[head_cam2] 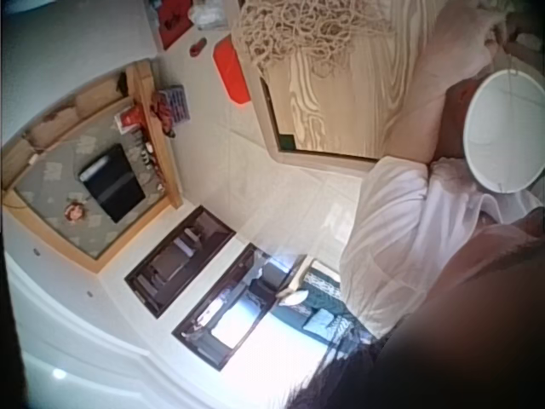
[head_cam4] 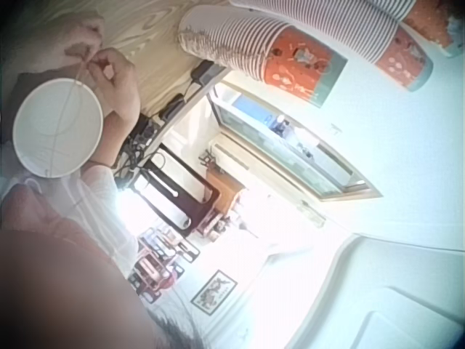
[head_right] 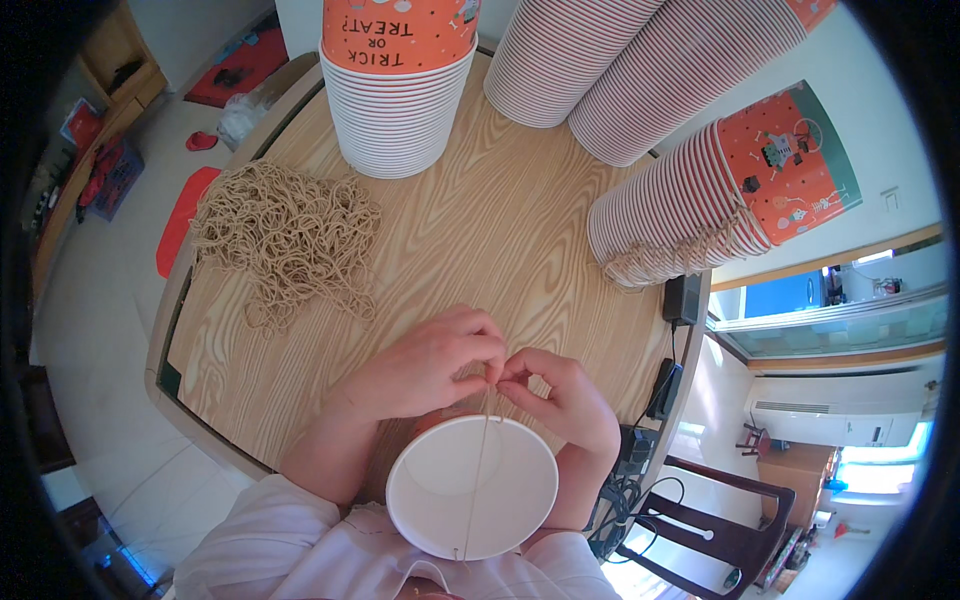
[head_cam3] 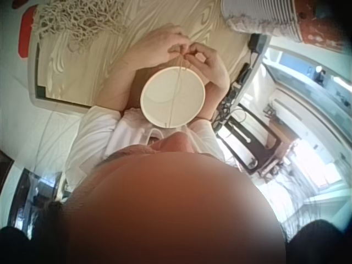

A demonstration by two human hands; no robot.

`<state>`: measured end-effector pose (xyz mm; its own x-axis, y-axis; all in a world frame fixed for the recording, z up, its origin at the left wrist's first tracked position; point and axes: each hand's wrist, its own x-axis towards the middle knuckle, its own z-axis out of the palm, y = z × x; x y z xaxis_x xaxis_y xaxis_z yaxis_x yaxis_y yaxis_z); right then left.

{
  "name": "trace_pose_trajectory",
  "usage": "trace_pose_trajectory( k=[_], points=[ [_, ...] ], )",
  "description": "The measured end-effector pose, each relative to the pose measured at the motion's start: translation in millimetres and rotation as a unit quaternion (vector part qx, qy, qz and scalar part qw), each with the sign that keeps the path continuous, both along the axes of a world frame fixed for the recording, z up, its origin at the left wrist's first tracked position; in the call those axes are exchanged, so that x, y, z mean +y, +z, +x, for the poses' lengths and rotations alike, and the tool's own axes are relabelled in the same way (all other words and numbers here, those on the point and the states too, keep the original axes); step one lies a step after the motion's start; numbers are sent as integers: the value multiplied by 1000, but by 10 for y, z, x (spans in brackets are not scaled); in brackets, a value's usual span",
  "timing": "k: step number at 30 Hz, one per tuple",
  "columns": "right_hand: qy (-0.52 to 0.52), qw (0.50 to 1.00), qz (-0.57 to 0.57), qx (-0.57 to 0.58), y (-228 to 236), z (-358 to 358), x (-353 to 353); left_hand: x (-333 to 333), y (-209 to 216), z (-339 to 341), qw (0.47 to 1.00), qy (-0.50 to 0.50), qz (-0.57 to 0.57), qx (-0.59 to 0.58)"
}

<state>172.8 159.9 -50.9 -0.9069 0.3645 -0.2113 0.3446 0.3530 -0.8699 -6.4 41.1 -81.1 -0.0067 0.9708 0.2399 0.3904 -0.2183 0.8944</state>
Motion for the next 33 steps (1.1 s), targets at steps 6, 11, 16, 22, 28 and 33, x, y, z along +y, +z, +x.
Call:
trace_pose_trajectory(
  k=[6,11,16,22,28,33],
  points=[
    [28,998,34,-36,71,52,13,-11,19,-44,1000,6,-5,11],
    [-56,998,-20,5,11,38,-9,-13,28,-43,1000,-1,-10,16],
    [-12,1000,12,-3,-13,-14,-13,-5,12,-23,1000,-4,-20,20],
    [39,999,9,-25,-4,15,17,-34,32,-72,1000,-4,-16,27],
    [32,999,3,-9,5,3,25,-47,11,-94,1000,-4,-12,18],
    [-3,999,-33,6,-15,2,34,-36,29,-69,1000,-5,-14,19]
  ],
)
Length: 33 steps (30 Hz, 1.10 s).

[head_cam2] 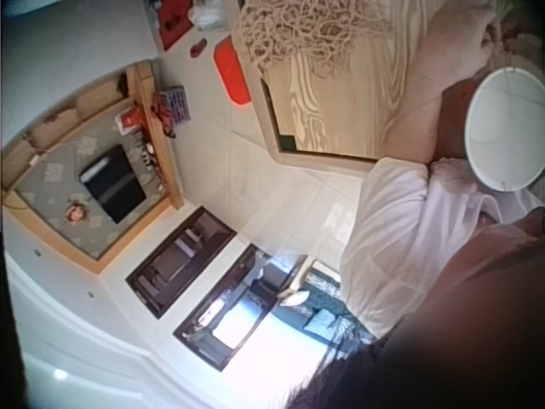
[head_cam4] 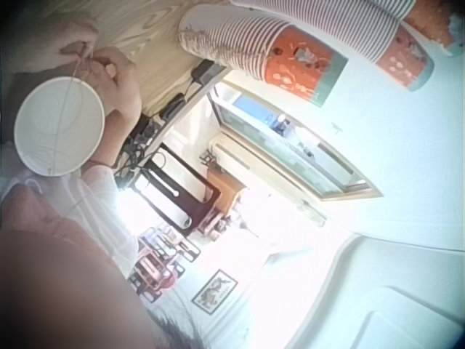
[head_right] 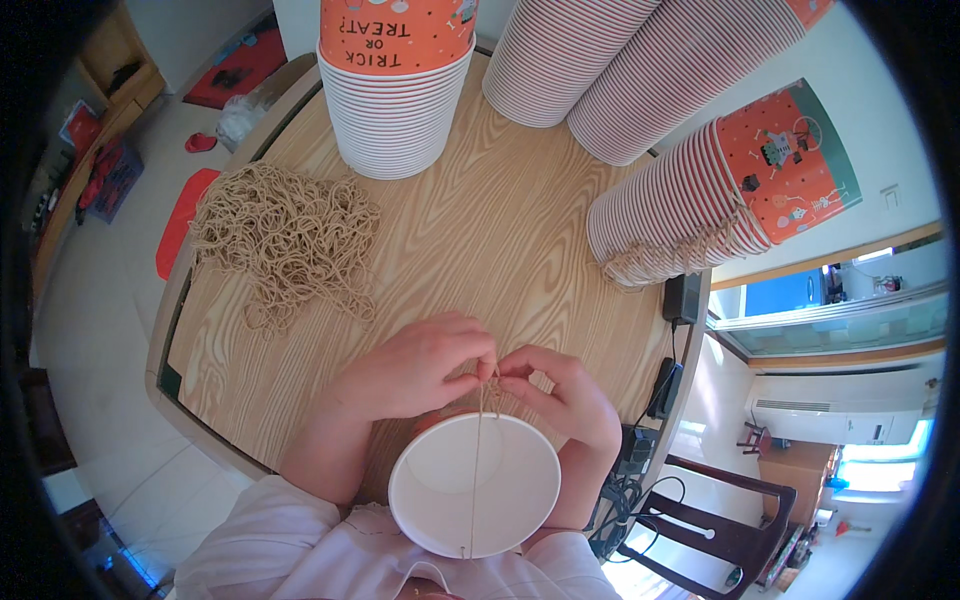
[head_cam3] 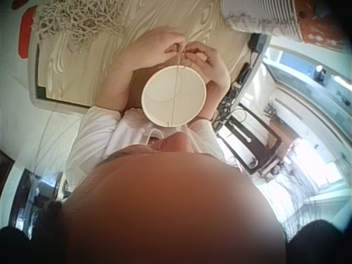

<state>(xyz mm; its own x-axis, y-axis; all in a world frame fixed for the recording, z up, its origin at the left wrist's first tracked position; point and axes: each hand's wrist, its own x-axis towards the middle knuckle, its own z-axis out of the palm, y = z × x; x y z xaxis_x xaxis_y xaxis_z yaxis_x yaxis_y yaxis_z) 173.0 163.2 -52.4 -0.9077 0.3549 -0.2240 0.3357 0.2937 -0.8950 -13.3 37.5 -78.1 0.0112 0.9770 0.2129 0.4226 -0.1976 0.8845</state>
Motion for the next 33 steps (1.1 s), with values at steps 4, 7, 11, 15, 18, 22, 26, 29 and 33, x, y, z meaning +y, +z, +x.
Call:
trace_pose_trajectory(
  k=[4,7,11,15,18,22,26,29,33],
  points=[
    [23,999,37,3,46,23,31,2,-27,7,1000,7,6,5],
    [64,996,59,-11,49,3,27,-3,-42,14,1000,9,-2,19],
    [12,999,47,-15,-58,0,14,13,-46,29,999,0,-23,41],
    [-15,1000,11,-18,-36,-47,-38,7,-74,58,999,17,-4,40],
    [-6,1000,20,-23,-37,-89,-78,12,-83,70,999,25,2,35],
    [3,999,22,-46,-9,-83,-93,6,-59,55,999,24,1,32],
    [52,996,45,-56,1,2,-10,-4,-42,34,999,10,-12,50],
    [54,997,40,-41,20,39,4,-19,-38,13,998,1,-28,51],
    [44,998,42,-21,33,45,6,-17,-51,10,1000,0,5,14]
  ],
)
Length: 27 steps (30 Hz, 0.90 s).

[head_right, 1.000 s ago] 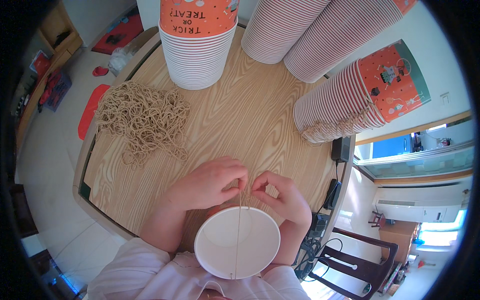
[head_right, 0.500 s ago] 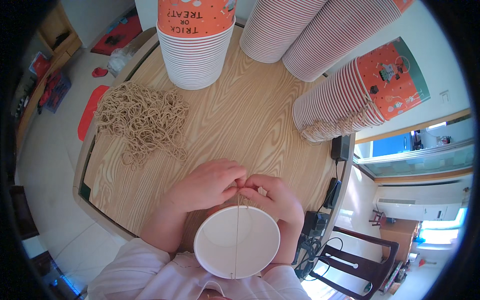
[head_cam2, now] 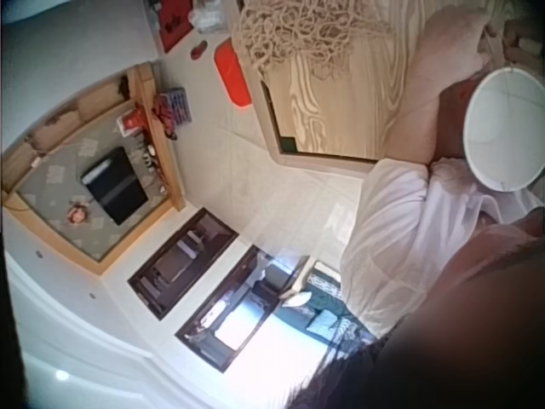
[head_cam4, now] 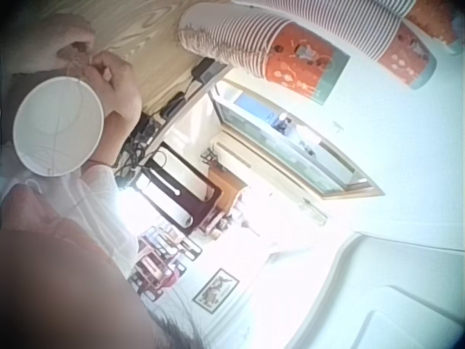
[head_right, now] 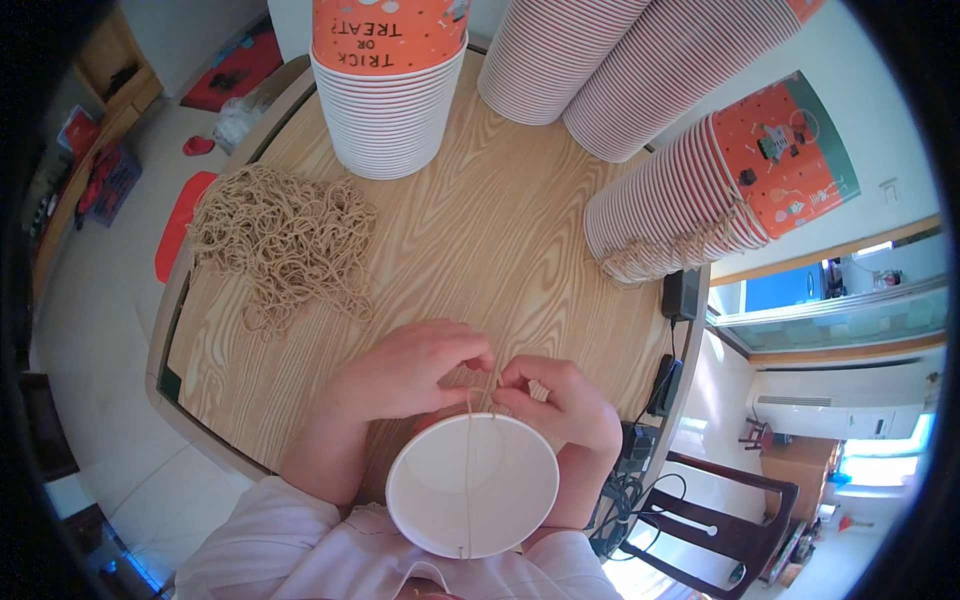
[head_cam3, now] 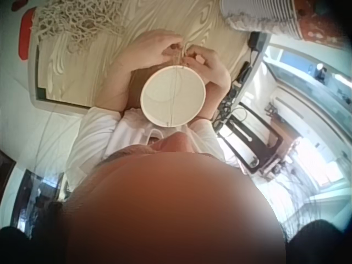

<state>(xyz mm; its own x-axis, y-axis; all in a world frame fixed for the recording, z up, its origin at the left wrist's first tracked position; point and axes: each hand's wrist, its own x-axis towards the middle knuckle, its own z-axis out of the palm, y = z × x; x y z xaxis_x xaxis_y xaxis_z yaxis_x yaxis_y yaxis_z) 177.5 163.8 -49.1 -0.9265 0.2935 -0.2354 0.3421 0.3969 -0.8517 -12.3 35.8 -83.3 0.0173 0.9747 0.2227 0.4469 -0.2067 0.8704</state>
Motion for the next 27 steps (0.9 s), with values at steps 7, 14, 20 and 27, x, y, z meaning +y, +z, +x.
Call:
trace_pose_trajectory(
  k=[7,14,20,27],
  points=[
    [-79,996,-29,5,-27,-46,-47,27,63,31,998,-21,-56,20],
    [-23,998,-35,37,53,62,61,11,50,19,997,13,-73,-11],
    [18,999,-15,38,28,37,58,9,51,0,987,-92,-131,-25],
    [34,999,-11,36,28,-15,41,-4,33,1,990,-65,-129,10]
  ],
)
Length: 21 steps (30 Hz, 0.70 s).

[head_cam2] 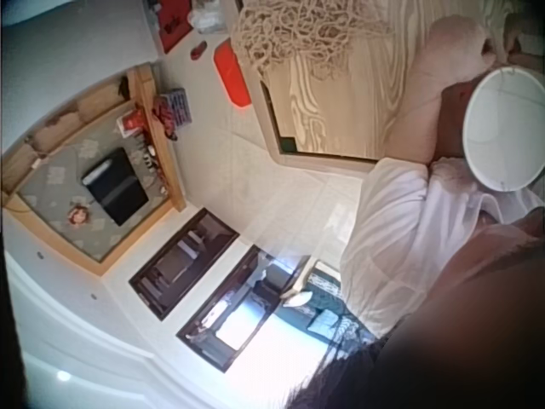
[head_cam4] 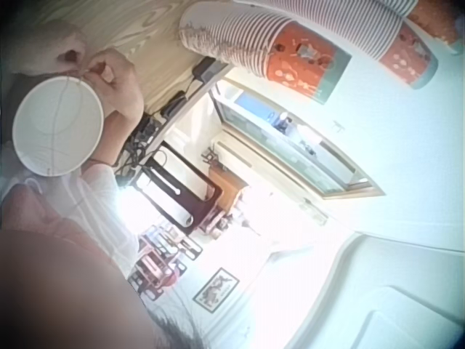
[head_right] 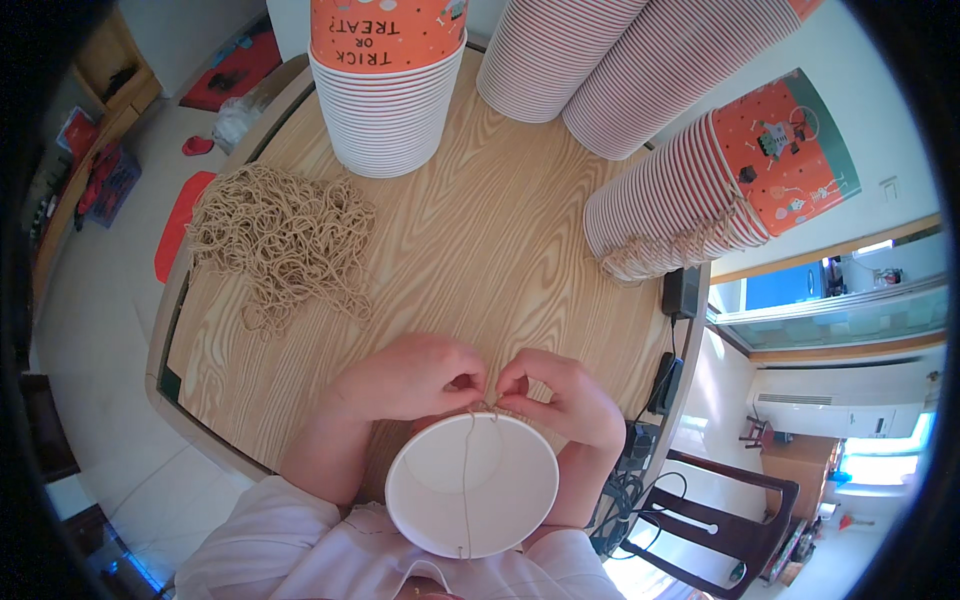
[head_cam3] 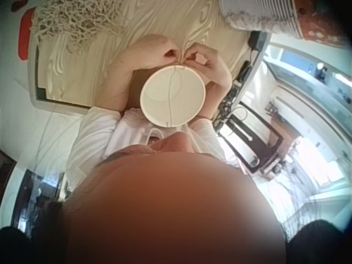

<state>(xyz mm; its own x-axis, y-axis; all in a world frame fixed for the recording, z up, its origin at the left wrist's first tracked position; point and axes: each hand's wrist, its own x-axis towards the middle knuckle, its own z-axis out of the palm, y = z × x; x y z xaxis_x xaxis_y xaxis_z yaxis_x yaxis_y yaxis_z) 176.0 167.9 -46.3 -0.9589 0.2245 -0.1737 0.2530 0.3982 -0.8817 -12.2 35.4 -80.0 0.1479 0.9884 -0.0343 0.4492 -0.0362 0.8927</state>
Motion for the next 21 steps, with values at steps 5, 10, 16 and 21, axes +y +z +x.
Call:
trace_pose_trajectory(
  k=[5,10,16,21],
  points=[
    [72,994,14,76,-19,9,40,8,13,-92,999,-42,5,-28],
    [68,995,12,71,-7,19,48,3,36,-93,986,-80,47,-142],
    [43,998,10,49,9,37,38,33,27,-1,993,-57,54,-88],
    [34,999,11,34,-15,36,31,39,-22,18,996,49,76,-26]
  ],
)
